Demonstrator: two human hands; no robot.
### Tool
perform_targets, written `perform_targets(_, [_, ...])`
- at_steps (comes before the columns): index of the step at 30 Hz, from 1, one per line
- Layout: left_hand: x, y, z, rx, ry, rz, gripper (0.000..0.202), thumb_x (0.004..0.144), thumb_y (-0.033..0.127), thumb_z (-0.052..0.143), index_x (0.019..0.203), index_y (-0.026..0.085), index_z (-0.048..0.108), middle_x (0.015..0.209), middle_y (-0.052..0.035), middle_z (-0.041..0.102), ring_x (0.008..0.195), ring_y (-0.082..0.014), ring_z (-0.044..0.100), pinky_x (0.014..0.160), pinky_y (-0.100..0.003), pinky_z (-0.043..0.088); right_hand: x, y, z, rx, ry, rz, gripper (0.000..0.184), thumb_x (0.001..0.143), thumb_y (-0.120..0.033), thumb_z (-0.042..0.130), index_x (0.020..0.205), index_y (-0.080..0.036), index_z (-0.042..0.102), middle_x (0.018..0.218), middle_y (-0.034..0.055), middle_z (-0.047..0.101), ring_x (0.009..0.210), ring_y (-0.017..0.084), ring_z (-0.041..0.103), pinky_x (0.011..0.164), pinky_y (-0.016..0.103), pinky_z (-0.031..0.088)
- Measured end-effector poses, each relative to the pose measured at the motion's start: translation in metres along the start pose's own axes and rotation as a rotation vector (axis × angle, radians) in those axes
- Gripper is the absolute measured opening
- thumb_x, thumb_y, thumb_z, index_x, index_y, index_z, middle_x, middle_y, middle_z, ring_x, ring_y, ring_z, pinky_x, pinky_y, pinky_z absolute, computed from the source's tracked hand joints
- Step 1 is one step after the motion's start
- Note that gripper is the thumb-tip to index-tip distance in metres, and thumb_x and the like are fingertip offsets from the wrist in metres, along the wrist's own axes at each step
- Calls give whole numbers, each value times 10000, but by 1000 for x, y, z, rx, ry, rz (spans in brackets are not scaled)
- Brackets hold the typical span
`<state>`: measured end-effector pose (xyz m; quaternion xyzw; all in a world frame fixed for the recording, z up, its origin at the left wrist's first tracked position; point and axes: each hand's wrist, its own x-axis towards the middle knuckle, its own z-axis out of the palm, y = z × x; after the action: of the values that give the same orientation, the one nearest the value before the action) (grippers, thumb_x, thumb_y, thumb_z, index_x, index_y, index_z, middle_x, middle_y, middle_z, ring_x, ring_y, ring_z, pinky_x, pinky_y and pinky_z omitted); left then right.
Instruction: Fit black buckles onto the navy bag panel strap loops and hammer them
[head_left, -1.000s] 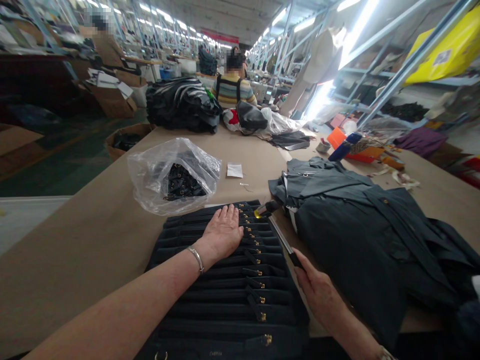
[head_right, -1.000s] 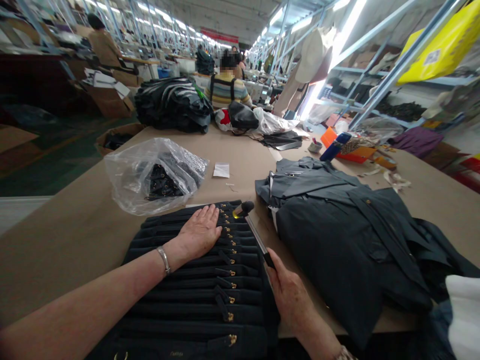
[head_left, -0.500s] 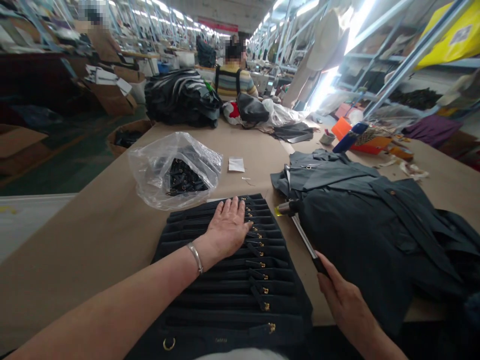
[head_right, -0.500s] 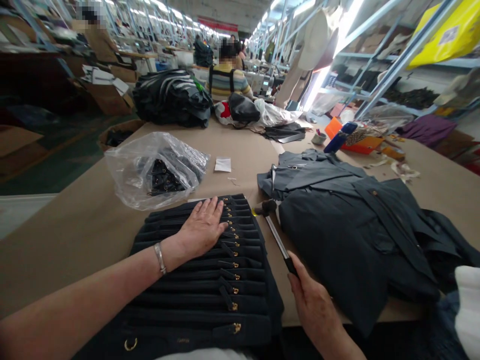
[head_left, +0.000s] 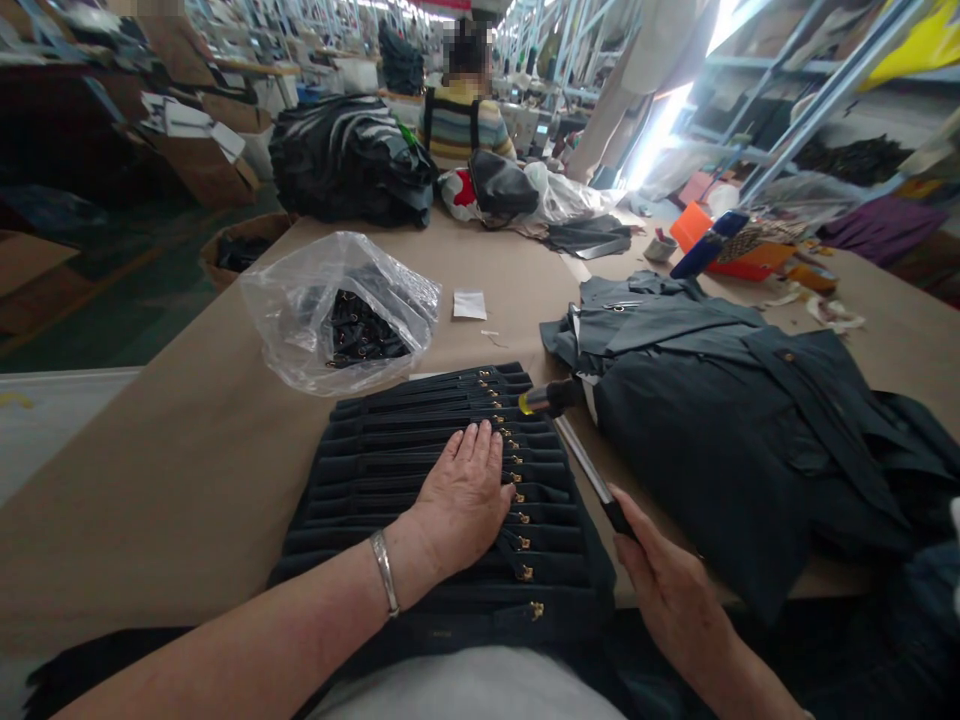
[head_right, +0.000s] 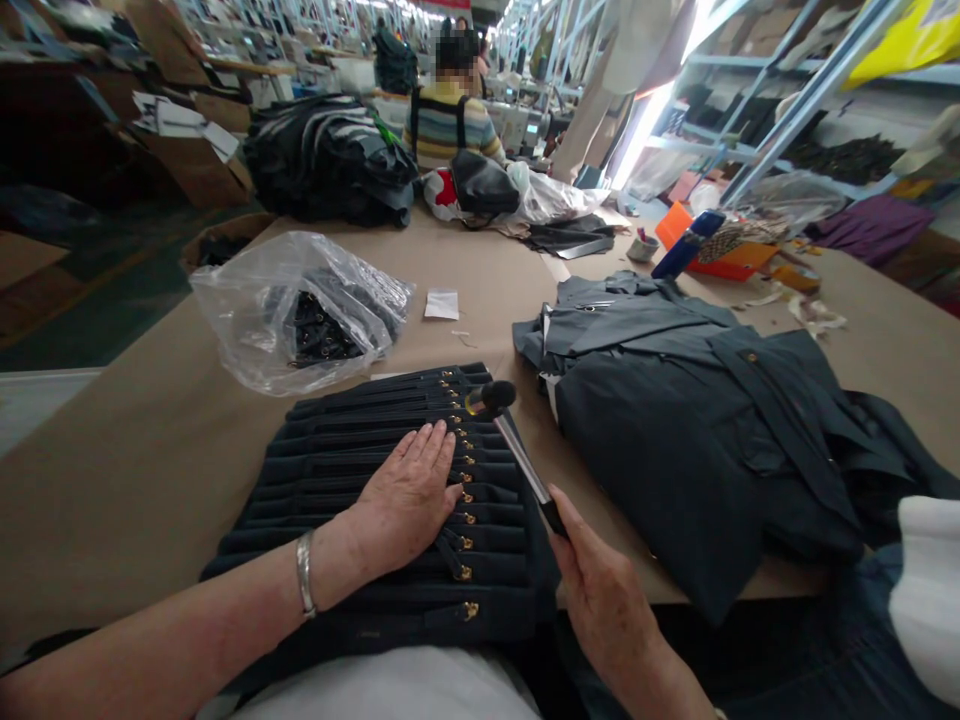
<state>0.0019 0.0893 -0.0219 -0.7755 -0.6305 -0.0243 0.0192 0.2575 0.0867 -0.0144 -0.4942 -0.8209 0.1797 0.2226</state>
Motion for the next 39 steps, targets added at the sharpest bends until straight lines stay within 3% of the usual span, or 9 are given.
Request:
perform_targets(2, [-1,0,-1,10,4,13,615,946,423,296,1405,17,347,1487,-225,300,1384,-326,265,1142,-432,192,0,1,2,10,51,-30,479,953,-287,384,1409,-142,405,1264,147,601,1072,233,637,879,323,542])
perform_targets(7, [-1,1,1,18,-2,33,594,944,387,293,1387,0,373,1476,-236,316,1382,-337,266,1142,-439,176,0,12,4,-50,-192,97,444,969,-294,346,1379,-161,454,1084,129,700,893,235,703,748,330,584])
perform_targets(13, [-1,0,3,5,7,35,600,941,392,291,1395,7,362,1484,-231,305,1381,-336,267,1139,-446,179,-15,8,-3,4,64,3,475,956,-258,389,1417,-143,374,1269,144,600,1083,223,631,897,326,535])
perform_targets(16, [-1,0,3,0,-7,27,597,935,389,303,1395,14,364,1486,-226,305,1384,-329,264,1142,-441,174,-22,12,2,-13,-52,-21,464,952,-246,389,1405,-146,398,1244,140,617,1053,230,647,871,331,551])
perform_targets(19, [-1,0,3,1,-13,26,592,933,379,304,1396,16,361,1490,-221,300,1388,-326,257,1145,-438,165,-24,17,-2,-91,-170,55,445,958,-265,374,1381,-142,437,1132,135,680,920,237,698,778,334,585])
perform_targets(25, [0,0,3,-9,-27,24,608,932,392,297,1410,18,334,1502,-224,267,1394,-329,238,1147,-444,152,-36,7,-15,-57,15,-61,500,939,-251,410,1430,-171,366,1275,130,597,1093,238,623,894,322,537])
perform_targets(31, [-1,-1,3,-6,-13,37,603,932,377,301,1401,1,344,1495,-235,275,1392,-336,239,1145,-445,154,-36,13,-4,-55,-197,120,451,957,-301,352,1365,-145,463,993,122,727,776,229,719,658,306,589])
perform_targets(37, [-1,-1,1,-2,-23,27,597,933,380,301,1407,19,342,1498,-214,287,1395,-320,241,1146,-436,154,-55,6,-13,1,6,82,491,949,-315,378,1400,-122,409,1077,152,697,905,214,700,741,278,578])
perform_targets(39, [0,0,1,6,-28,20,597,930,383,304,1408,28,343,1501,-202,290,1397,-312,239,1148,-427,150,-61,5,-9,4,-26,55,477,946,-296,380,1399,-151,422,1073,138,702,903,220,702,733,277,581])
